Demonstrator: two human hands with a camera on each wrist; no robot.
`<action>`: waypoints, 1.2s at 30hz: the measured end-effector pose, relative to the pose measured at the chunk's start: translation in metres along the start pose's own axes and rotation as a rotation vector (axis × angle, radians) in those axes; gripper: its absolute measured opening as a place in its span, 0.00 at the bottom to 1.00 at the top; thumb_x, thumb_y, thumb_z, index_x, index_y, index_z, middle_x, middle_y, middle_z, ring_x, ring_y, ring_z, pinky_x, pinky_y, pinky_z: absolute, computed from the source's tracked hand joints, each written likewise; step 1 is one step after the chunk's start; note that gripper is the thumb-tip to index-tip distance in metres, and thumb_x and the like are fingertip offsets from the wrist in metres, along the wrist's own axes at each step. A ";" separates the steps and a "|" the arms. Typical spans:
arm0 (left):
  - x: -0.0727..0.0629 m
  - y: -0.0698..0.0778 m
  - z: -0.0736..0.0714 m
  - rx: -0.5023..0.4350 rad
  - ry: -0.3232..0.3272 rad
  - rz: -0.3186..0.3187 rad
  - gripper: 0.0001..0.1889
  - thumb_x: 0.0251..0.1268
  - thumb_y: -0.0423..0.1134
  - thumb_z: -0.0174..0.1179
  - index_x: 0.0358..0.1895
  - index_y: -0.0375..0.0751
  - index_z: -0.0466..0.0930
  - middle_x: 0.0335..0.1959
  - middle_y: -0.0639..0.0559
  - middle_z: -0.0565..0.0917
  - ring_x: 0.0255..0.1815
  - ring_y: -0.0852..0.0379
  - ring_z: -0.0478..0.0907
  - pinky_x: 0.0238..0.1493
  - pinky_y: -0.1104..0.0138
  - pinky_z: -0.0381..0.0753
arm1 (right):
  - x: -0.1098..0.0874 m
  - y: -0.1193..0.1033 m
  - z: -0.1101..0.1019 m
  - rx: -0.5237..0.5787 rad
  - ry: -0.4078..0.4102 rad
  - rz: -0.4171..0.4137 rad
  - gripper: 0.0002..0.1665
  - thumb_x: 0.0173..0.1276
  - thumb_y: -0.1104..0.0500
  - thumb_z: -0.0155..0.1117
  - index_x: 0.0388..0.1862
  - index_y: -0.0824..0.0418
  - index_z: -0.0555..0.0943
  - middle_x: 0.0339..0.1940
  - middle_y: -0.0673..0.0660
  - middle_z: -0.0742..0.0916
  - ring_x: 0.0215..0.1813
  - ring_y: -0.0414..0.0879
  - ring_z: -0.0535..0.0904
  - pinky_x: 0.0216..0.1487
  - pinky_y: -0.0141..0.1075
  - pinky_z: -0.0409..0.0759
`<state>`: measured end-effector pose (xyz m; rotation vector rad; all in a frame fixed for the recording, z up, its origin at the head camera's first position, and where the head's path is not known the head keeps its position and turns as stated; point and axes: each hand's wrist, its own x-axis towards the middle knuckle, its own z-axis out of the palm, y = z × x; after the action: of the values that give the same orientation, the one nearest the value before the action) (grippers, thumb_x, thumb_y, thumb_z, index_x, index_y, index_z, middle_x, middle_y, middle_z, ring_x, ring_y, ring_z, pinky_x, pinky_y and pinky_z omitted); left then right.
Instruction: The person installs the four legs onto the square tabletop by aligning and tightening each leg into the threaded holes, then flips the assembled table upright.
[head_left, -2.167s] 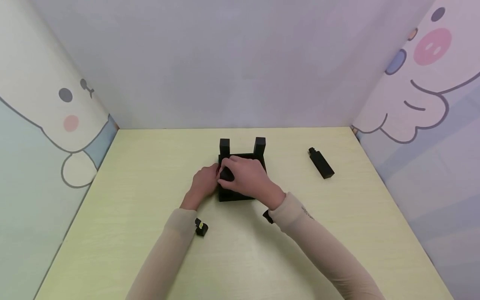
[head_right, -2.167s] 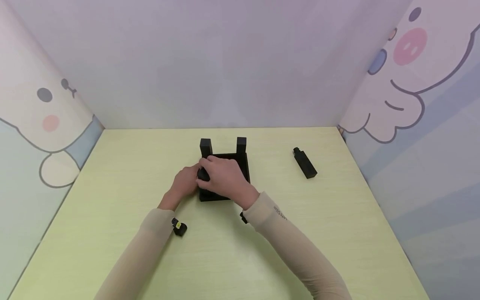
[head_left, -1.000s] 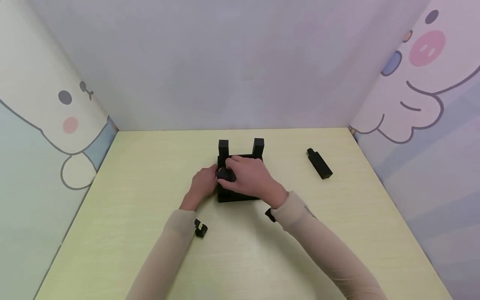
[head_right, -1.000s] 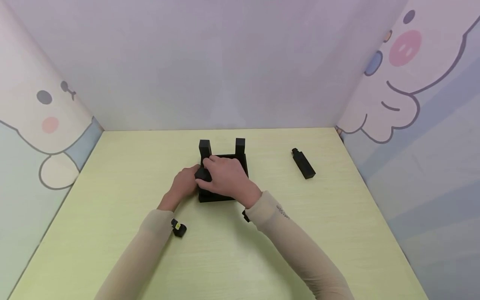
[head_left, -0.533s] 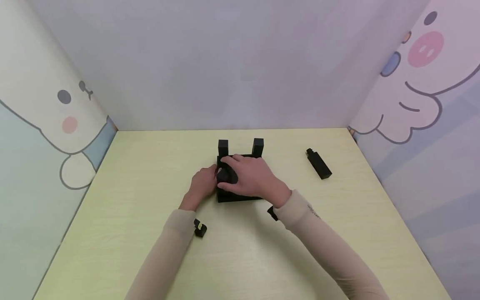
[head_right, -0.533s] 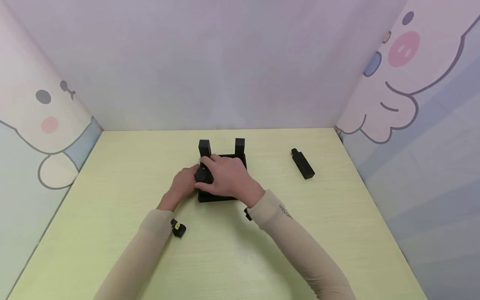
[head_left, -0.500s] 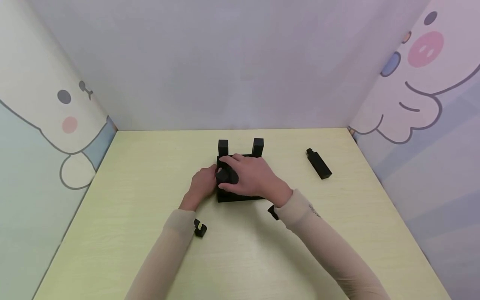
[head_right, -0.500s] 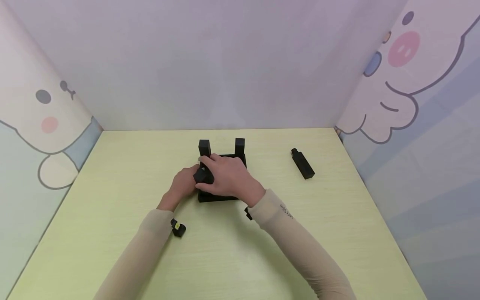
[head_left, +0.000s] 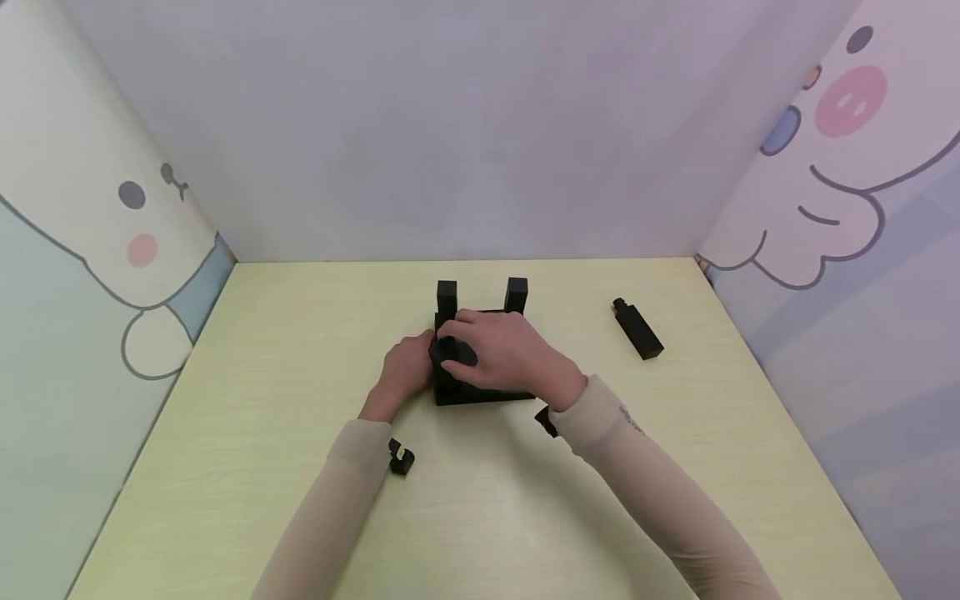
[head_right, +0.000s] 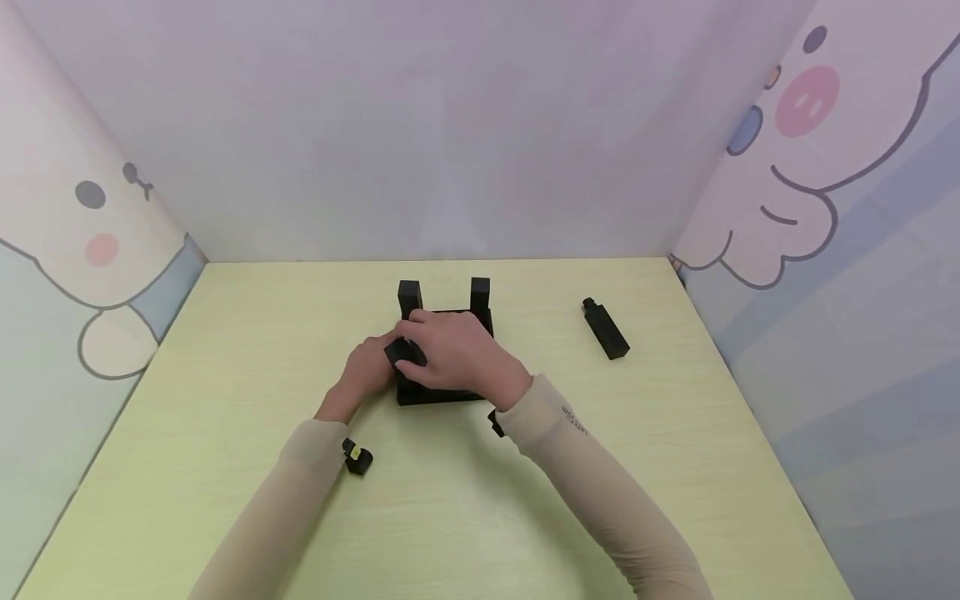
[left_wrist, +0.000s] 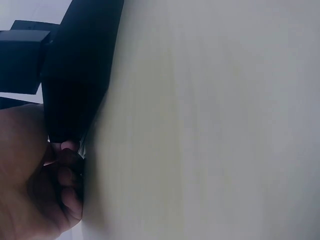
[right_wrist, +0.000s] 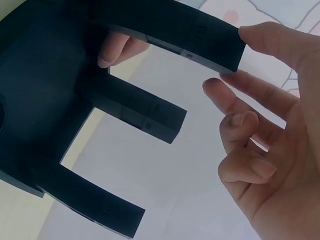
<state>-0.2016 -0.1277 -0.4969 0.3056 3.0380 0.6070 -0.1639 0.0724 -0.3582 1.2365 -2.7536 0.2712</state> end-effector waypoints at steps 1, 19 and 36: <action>0.000 0.000 0.000 -0.012 0.003 -0.007 0.11 0.79 0.43 0.47 0.42 0.40 0.76 0.34 0.39 0.86 0.35 0.40 0.85 0.34 0.50 0.81 | 0.000 0.000 0.001 -0.007 0.013 0.009 0.18 0.71 0.42 0.62 0.55 0.48 0.82 0.45 0.45 0.85 0.28 0.36 0.77 0.27 0.33 0.72; 0.001 0.005 -0.002 -0.042 -0.019 -0.056 0.20 0.83 0.51 0.40 0.41 0.40 0.76 0.30 0.40 0.84 0.27 0.46 0.80 0.26 0.56 0.74 | 0.002 -0.007 0.022 -0.093 0.181 0.172 0.24 0.67 0.33 0.62 0.31 0.51 0.74 0.23 0.43 0.78 0.19 0.36 0.70 0.18 0.32 0.61; -0.001 0.004 -0.003 -0.067 -0.013 -0.065 0.21 0.83 0.53 0.40 0.43 0.41 0.77 0.34 0.40 0.85 0.33 0.44 0.83 0.31 0.54 0.77 | -0.006 -0.001 0.004 -0.010 0.005 0.045 0.20 0.69 0.42 0.63 0.57 0.44 0.80 0.35 0.41 0.85 0.27 0.35 0.75 0.25 0.33 0.71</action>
<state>-0.2001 -0.1251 -0.4929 0.2067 2.9934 0.6980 -0.1594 0.0749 -0.3628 1.1711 -2.7781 0.2642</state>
